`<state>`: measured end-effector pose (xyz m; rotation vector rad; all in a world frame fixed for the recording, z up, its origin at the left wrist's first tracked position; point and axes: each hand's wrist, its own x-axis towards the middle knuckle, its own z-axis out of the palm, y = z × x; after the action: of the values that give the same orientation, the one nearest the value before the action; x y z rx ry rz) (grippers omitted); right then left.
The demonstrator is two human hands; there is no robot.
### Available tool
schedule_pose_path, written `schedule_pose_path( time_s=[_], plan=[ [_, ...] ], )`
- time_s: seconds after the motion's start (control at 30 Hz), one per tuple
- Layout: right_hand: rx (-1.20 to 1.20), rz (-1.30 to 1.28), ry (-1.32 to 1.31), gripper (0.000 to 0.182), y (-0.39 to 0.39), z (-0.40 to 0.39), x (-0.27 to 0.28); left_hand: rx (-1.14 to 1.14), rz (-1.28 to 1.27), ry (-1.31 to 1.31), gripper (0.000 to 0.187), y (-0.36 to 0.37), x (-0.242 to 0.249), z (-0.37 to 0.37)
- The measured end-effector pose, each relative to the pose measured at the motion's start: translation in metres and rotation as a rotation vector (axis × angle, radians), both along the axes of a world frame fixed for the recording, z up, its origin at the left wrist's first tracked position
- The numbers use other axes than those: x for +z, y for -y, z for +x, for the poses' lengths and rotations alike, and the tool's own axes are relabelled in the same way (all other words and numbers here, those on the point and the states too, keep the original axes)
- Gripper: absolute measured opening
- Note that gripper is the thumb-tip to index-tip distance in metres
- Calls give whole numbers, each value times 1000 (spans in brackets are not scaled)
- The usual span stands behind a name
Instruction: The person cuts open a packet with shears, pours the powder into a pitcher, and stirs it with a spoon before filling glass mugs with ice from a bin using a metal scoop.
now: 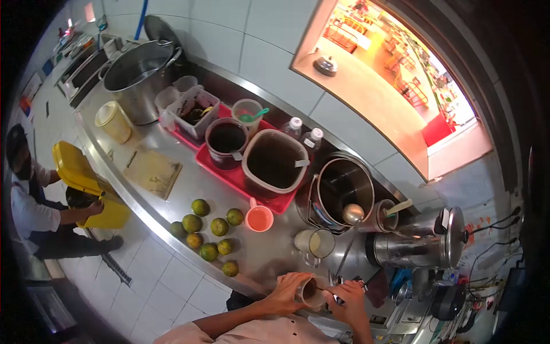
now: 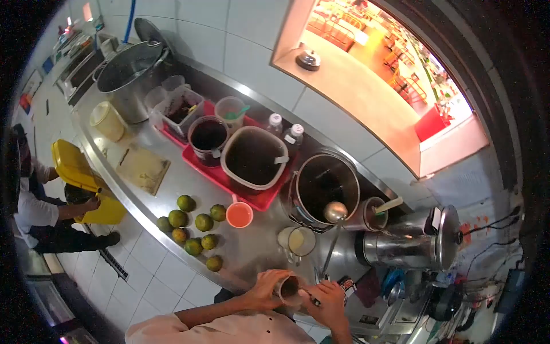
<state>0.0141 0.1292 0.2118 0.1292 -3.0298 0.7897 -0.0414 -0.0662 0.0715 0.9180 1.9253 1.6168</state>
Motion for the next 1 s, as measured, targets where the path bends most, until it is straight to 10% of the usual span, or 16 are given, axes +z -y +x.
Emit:
schedule_pose_path(
  time_s=[1.0],
  plan=[
    [27, 10, -14, 9, 29, -16, -37, 179, -95, 52, 97, 30, -26, -2]
  ],
)
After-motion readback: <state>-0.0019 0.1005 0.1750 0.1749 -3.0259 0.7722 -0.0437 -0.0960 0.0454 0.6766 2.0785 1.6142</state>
